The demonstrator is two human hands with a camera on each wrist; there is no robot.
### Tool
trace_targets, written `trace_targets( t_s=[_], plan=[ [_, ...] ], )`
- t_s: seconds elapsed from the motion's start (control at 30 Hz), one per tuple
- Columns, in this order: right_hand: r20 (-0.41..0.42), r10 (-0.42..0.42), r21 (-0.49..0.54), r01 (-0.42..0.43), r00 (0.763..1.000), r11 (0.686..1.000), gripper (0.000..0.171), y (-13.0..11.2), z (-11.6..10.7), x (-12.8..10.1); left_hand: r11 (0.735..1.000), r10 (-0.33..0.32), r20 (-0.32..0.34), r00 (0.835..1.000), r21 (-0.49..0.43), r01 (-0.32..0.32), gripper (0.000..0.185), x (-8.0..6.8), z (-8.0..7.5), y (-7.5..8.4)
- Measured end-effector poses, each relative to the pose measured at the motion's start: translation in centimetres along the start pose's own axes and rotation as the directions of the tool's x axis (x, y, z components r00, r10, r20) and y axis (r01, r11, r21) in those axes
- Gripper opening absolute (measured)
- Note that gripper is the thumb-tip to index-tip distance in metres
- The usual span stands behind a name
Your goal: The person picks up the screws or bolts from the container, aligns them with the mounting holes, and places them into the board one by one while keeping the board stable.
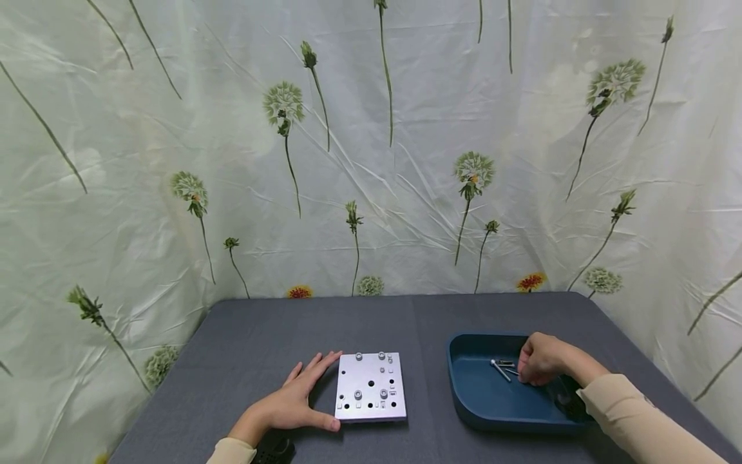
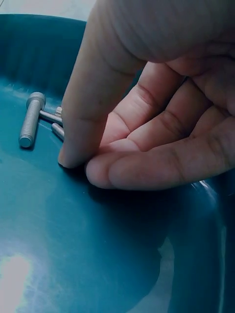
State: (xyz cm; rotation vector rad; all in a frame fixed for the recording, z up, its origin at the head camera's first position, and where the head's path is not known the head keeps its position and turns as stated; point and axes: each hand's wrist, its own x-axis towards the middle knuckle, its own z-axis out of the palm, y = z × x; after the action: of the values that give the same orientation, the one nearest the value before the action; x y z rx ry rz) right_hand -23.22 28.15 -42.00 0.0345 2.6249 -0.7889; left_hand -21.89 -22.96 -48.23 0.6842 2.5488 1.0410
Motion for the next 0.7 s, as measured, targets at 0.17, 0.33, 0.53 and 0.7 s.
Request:
trace_targets(
  t_s=[0.17,0.33,0.53,0.7],
  plan=[
    [-0.002,0.006,0.003,-0.006,1.000,1.000,0.017,0.1,0.1,0.1,1.000,-0.010,0.006,1.000,0.000,0.010,0.120,0.0,0.0,0.0],
    [0.015,-0.013,0.027,0.013,1.000,1.000,0.016,0.2,0.0,-0.3,1.000,-0.006,0.011,1.000,0.000,0.006,0.120,0.1,0.1,-0.1],
    [0.040,-0.054,0.063,0.051,0.998,0.997,0.017,0.3,-0.7,-0.6,1.000,0.001,0.008,1.000,-0.001,-0.001,0.120,0.2,0.0,-0.1],
    [0.037,-0.092,0.094,0.088,0.995,0.992,0.016,0.2,-1.4,-0.7,1.000,-0.004,0.009,1.000,-0.002,0.004,0.121,0.1,0.0,-0.2]
  ],
)
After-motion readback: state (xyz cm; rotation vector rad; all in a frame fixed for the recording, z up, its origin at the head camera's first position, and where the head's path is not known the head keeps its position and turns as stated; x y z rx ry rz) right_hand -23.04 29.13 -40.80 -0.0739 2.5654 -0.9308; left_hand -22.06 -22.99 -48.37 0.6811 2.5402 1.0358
